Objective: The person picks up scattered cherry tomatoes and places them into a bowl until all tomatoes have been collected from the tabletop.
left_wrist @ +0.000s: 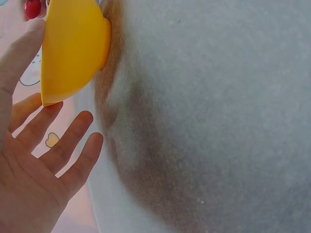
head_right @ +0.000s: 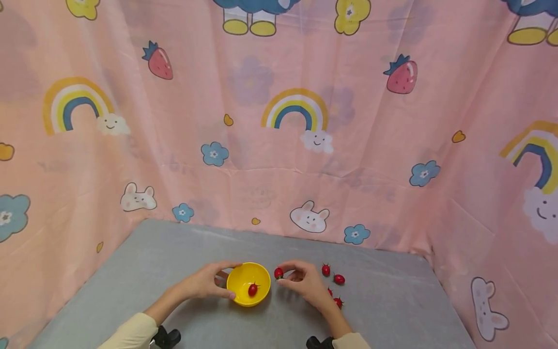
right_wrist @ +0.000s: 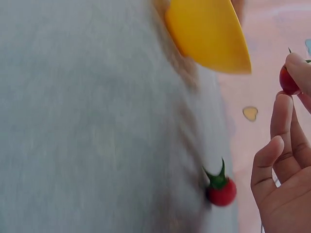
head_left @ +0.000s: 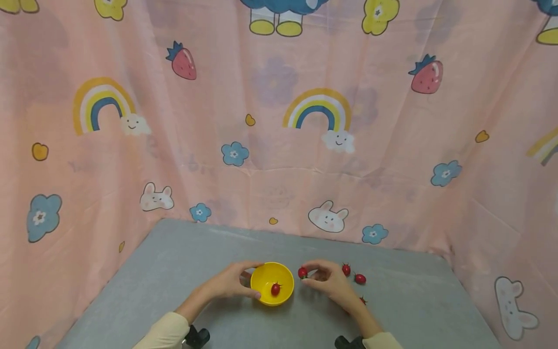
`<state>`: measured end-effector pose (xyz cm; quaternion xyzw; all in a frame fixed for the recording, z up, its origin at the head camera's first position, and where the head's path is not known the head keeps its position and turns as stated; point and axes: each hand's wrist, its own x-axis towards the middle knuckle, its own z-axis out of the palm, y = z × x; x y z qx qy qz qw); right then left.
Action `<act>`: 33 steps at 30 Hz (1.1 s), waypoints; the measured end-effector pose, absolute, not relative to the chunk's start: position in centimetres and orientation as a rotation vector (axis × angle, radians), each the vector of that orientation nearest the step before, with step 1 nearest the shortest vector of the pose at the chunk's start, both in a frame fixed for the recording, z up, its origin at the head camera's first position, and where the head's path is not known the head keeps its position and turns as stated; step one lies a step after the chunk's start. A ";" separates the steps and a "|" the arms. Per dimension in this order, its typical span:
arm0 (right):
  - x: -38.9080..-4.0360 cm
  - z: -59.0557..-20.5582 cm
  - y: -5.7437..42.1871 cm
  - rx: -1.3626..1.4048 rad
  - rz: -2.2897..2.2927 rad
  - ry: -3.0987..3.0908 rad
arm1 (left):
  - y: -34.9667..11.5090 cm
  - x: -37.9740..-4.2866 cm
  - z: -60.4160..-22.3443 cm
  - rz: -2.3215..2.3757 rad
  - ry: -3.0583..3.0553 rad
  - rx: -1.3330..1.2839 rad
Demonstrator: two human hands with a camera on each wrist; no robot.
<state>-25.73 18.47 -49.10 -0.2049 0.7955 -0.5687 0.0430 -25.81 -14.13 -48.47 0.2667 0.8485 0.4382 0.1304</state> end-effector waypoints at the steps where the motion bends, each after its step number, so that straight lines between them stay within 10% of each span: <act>1: -25.8 -49.2 18.2 -0.651 -1.741 2.431 | -14.1 -25.8 -48.5 1.271 2.465 0.775; 33: -26.0 -49.8 19.3 -0.679 -1.739 2.431 | -14.1 -26.0 -48.3 1.244 2.464 0.779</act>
